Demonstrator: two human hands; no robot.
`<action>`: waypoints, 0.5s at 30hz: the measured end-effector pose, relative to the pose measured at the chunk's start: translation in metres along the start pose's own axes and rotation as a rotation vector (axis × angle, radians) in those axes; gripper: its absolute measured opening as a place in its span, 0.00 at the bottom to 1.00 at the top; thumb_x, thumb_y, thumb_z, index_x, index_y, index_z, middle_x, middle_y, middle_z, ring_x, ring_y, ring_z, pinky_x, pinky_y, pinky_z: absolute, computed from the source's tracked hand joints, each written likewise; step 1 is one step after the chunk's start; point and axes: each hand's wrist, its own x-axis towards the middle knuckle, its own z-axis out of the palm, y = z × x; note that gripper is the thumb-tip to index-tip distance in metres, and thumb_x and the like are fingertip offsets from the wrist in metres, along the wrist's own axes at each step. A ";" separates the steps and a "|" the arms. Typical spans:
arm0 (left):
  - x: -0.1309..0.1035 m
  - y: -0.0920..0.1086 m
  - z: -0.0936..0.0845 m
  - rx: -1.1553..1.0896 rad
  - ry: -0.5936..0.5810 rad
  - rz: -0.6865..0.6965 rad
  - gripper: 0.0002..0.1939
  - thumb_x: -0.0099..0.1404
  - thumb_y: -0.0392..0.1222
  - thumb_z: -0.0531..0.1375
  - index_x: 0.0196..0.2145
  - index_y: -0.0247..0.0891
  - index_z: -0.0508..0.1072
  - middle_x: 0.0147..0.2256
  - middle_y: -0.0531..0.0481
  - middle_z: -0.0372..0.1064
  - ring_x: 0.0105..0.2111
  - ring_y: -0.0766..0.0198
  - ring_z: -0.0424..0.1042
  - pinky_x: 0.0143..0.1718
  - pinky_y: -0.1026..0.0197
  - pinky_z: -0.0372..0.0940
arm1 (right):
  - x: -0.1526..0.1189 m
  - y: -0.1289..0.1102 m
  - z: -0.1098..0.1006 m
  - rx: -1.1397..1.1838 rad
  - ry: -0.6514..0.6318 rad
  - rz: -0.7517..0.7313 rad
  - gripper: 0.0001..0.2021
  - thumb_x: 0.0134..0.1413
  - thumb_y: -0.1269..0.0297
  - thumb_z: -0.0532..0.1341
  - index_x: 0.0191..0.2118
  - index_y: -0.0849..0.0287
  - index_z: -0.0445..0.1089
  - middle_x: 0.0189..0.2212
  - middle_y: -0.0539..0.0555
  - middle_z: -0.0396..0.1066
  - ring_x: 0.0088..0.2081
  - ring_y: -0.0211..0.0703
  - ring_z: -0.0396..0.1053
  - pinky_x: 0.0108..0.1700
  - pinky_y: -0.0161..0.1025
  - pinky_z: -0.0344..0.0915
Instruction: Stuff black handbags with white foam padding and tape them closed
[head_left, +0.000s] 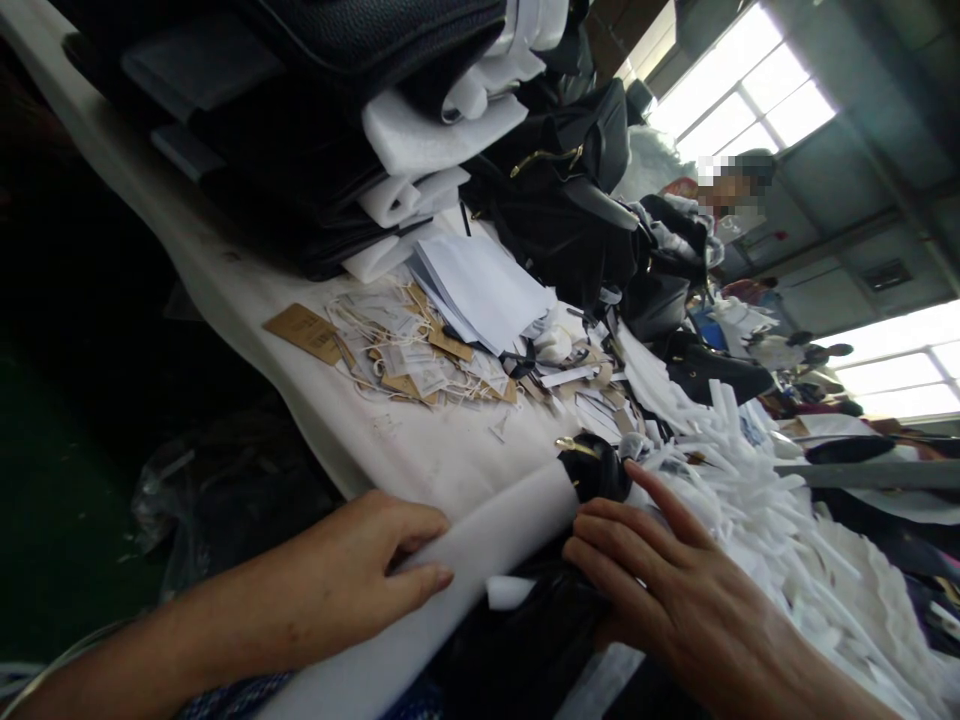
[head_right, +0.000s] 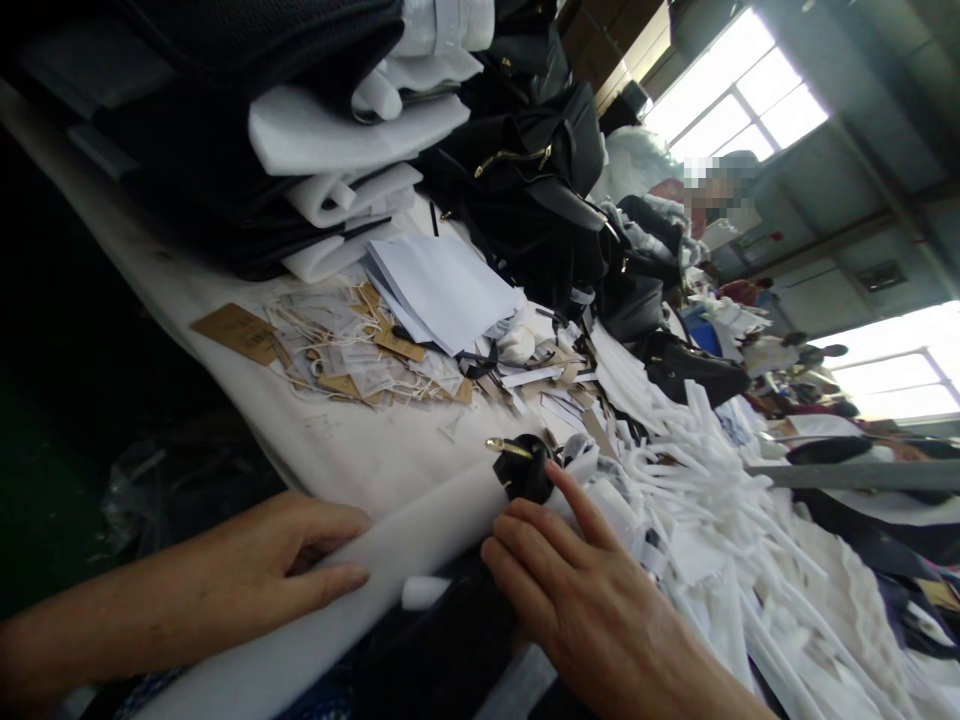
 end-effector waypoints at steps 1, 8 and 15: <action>0.006 0.002 0.007 -0.017 -0.006 -0.005 0.13 0.64 0.48 0.58 0.27 0.38 0.73 0.24 0.56 0.67 0.27 0.66 0.66 0.26 0.65 0.52 | -0.001 0.001 0.000 0.000 -0.002 0.005 0.10 0.67 0.66 0.55 0.47 0.59 0.72 0.45 0.52 0.76 0.53 0.44 0.69 0.72 0.54 0.35; 0.027 0.011 0.041 0.004 0.244 0.080 0.13 0.68 0.45 0.54 0.29 0.38 0.70 0.26 0.54 0.68 0.28 0.64 0.67 0.30 0.63 0.54 | 0.006 -0.001 0.003 -0.011 -0.024 -0.022 0.09 0.63 0.71 0.58 0.46 0.59 0.73 0.43 0.52 0.76 0.50 0.45 0.71 0.73 0.53 0.33; 0.029 0.018 0.034 0.268 0.088 0.068 0.18 0.67 0.47 0.54 0.22 0.38 0.70 0.20 0.52 0.67 0.22 0.62 0.66 0.23 0.62 0.50 | 0.012 -0.009 0.002 0.021 -0.013 -0.077 0.09 0.63 0.72 0.56 0.45 0.59 0.73 0.42 0.51 0.77 0.49 0.44 0.71 0.73 0.52 0.31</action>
